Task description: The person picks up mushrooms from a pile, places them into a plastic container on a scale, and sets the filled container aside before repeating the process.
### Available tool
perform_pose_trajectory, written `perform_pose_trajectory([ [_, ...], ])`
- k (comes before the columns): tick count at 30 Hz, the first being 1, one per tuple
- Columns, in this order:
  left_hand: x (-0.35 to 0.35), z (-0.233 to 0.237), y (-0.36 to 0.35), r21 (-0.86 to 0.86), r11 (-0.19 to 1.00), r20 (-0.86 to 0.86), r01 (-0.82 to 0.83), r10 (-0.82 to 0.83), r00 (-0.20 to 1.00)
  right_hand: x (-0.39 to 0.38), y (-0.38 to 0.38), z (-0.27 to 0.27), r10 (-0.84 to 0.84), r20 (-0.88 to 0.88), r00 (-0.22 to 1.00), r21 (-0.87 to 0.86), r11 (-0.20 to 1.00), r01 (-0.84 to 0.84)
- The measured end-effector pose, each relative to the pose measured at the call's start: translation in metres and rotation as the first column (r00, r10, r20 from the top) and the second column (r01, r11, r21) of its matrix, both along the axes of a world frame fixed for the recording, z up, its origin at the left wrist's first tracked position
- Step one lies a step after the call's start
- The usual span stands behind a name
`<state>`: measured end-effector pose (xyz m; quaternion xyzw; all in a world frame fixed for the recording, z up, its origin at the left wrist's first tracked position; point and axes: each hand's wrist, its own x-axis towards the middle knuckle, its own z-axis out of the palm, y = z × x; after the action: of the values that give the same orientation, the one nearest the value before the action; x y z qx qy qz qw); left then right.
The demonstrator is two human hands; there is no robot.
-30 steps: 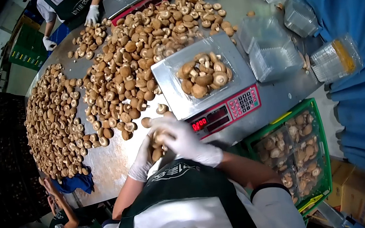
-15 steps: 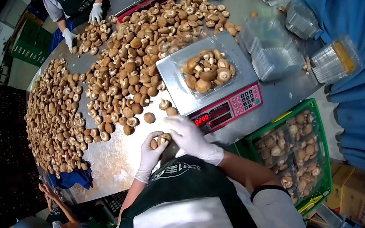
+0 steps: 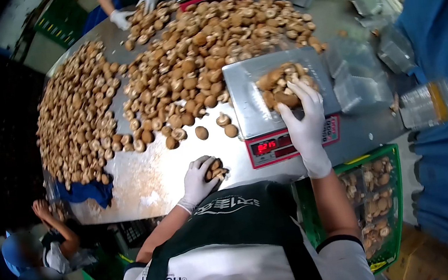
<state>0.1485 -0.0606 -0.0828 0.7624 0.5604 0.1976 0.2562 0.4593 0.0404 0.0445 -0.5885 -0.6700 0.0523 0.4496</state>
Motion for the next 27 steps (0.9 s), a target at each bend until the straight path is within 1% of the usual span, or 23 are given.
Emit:
perform_pose_trajectory([
  [2,-0.006,0.001,0.000,0.034,0.999,-0.025,-0.028,0.029,0.999,-0.029,-0.016,0.003,0.155,-0.204,0.967,-0.099,0.979,-0.177],
  [3,-0.010,-0.002,0.000,0.001,1.000,-0.061,-0.007,0.007,0.998,-0.043,-0.022,-0.004,0.284,-0.243,0.927,-0.237,0.910,-0.341],
  [4,-0.013,-0.002,0.001,-0.032,0.999,-0.095,0.016,-0.019,0.995,-0.058,-0.027,-0.016,0.398,-0.297,0.868,-0.361,0.795,-0.488],
  [5,-0.015,-0.001,0.001,-0.034,0.999,-0.100,0.017,-0.021,0.995,-0.075,-0.032,-0.028,0.489,-0.132,0.862,-0.493,0.722,-0.485],
  [6,-0.015,0.004,0.002,-0.035,0.999,-0.104,0.023,-0.026,0.994,-0.092,-0.037,-0.043,0.582,0.027,0.813,-0.615,0.651,-0.446],
  [8,-0.018,0.006,0.002,-0.044,0.999,-0.087,0.029,-0.033,0.996,-0.117,-0.048,-0.081,0.707,0.212,0.674,-0.769,0.546,-0.332],
  [11,-0.020,0.004,0.002,-0.057,0.998,-0.002,0.024,-0.025,1.000,-0.135,-0.054,-0.124,0.724,0.371,0.581,-0.791,0.574,-0.211],
  [14,-0.024,0.006,0.005,-0.057,0.998,0.139,-0.009,0.017,0.990,-0.128,-0.044,-0.087,0.745,0.208,0.634,-0.771,0.523,-0.363],
  [15,-0.026,0.005,0.010,-0.063,0.997,0.201,-0.033,0.045,0.979,-0.126,-0.041,-0.090,0.684,0.178,0.708,-0.733,0.572,-0.369],
  [16,-0.028,0.005,0.017,-0.071,0.996,0.261,-0.056,0.073,0.962,-0.126,-0.036,-0.093,0.657,0.161,0.736,-0.746,0.570,-0.345],
  [17,-0.027,0.004,0.027,-0.066,0.992,0.214,-0.107,0.119,0.970,-0.127,-0.028,-0.096,0.629,0.144,0.764,-0.759,0.565,-0.322],
  [18,-0.024,0.007,0.040,-0.133,0.984,0.174,-0.121,0.143,0.974,-0.129,-0.021,-0.097,0.599,0.128,0.791,-0.772,0.561,-0.299],
  [19,-0.020,0.005,0.052,-0.216,0.969,0.137,-0.120,0.151,0.979,-0.136,-0.013,-0.095,0.594,0.177,0.785,-0.798,0.554,-0.239],
  [20,-0.016,0.001,0.063,-0.297,0.947,0.098,-0.120,0.156,0.983,-0.140,-0.002,-0.101,0.576,0.230,0.785,-0.741,0.626,-0.242],
  [22,-0.011,-0.019,0.084,-0.018,0.990,0.088,-0.139,0.140,0.986,-0.149,0.023,-0.123,0.527,0.330,0.783,-0.607,0.753,-0.252],
  [23,-0.013,-0.032,0.097,-0.027,0.990,0.064,-0.137,0.138,0.988,-0.149,0.034,-0.134,0.485,0.275,0.830,-0.504,0.808,-0.306],
  [24,-0.011,-0.028,0.104,-0.096,0.984,0.083,-0.149,0.157,0.984,-0.150,0.040,-0.134,0.447,0.210,0.870,-0.392,0.853,-0.344],
  [25,-0.008,-0.023,0.103,-0.093,0.987,0.102,-0.134,0.143,0.984,-0.150,0.042,-0.135,0.448,0.213,0.868,-0.430,0.841,-0.328],
  [26,-0.007,-0.020,0.101,-0.092,0.989,0.121,-0.116,0.127,0.985,-0.149,0.041,-0.136,0.455,0.191,0.870,-0.414,0.841,-0.349],
  [27,-0.008,-0.012,0.097,-0.129,0.987,0.189,-0.100,0.124,0.974,-0.150,0.035,-0.134,0.462,0.169,0.871,-0.400,0.839,-0.367],
])
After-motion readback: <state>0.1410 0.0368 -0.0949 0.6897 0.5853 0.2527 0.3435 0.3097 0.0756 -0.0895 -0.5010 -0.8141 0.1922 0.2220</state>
